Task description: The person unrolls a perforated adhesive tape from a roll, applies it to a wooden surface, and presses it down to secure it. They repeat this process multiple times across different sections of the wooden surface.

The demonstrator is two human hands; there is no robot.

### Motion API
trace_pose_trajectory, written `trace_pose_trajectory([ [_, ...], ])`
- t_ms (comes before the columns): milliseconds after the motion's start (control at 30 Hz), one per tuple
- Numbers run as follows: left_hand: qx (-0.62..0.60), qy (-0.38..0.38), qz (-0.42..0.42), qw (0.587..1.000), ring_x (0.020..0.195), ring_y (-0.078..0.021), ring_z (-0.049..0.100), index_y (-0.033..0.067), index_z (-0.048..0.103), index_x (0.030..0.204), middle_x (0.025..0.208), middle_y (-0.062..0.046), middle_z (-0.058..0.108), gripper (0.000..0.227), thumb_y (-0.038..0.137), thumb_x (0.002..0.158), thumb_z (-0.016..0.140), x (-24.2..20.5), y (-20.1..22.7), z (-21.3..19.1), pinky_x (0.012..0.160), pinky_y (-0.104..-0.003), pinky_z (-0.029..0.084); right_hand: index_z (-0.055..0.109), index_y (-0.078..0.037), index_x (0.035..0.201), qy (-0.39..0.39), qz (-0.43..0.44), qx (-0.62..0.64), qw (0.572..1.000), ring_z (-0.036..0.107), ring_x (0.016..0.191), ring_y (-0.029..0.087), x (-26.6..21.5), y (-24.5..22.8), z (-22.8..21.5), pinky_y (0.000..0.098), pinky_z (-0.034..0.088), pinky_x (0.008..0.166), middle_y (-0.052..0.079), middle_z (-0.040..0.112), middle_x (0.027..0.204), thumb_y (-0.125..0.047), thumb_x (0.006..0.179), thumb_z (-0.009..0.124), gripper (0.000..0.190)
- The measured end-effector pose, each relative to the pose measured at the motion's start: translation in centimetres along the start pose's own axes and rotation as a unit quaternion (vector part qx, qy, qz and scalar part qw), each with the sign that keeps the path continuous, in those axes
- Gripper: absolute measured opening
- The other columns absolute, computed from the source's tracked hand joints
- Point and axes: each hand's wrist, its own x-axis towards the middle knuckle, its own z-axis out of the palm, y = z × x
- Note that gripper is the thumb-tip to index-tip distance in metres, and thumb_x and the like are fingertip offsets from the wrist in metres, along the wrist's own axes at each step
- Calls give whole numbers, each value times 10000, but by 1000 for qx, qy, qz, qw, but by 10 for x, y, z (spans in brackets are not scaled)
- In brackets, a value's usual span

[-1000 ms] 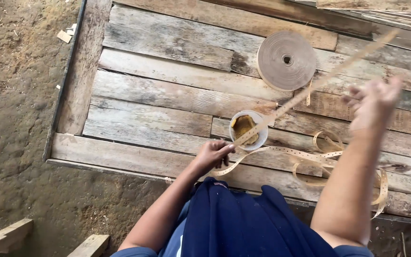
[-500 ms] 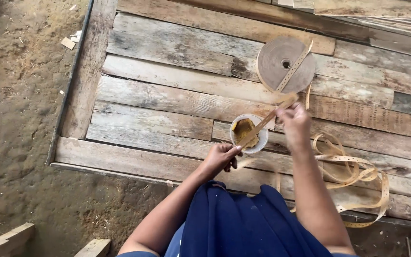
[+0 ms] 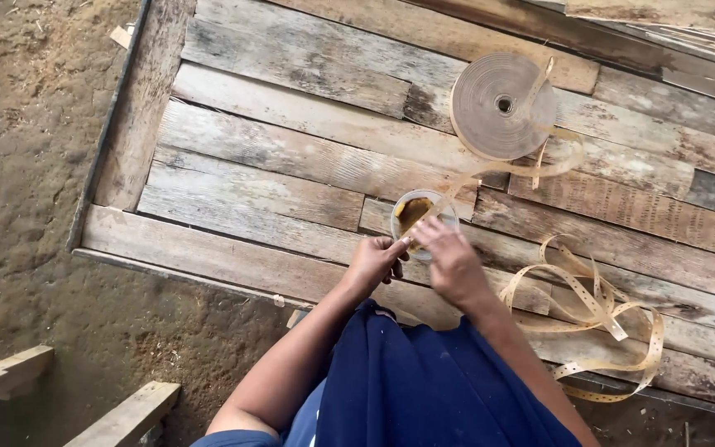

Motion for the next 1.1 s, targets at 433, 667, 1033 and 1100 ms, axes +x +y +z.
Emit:
trace_pose_trajectory([
  [433,79,54,44,994,321,-122,494,84,738,713,446,-79,602,327,299,947,658,-11,22,4,348,-232,388,479,-246,1530,-62,-67,-204,975,401,1481,189,-2,49,65,650,186,1222,-17,492,1577,-78,781,562,772],
  [667,-9,3,230,973,453,-134,464,69,722,713,489,-80,576,335,214,1002,631,-140,170,-1,456,-225,396,437,-170,1555,-139,-42,-217,965,364,1505,211,5,38,52,693,92,1225,48,469,1592,-29,724,595,858],
  [1033,-10,-63,384,921,1242,-309,567,68,730,852,1420,-246,517,313,239,1053,561,-138,147,-18,1020,-381,417,601,-202,1369,-68,-73,-224,969,386,1495,192,-3,47,64,678,140,1233,10,572,1491,-95,766,540,616],
  [1100,9,-46,383,922,1071,-271,607,70,744,854,1295,-204,567,273,226,1028,603,-137,152,-20,961,-396,468,569,-199,1424,-68,-70,-221,970,378,1500,204,-2,49,65,674,141,1234,17,539,1532,-92,755,547,678],
])
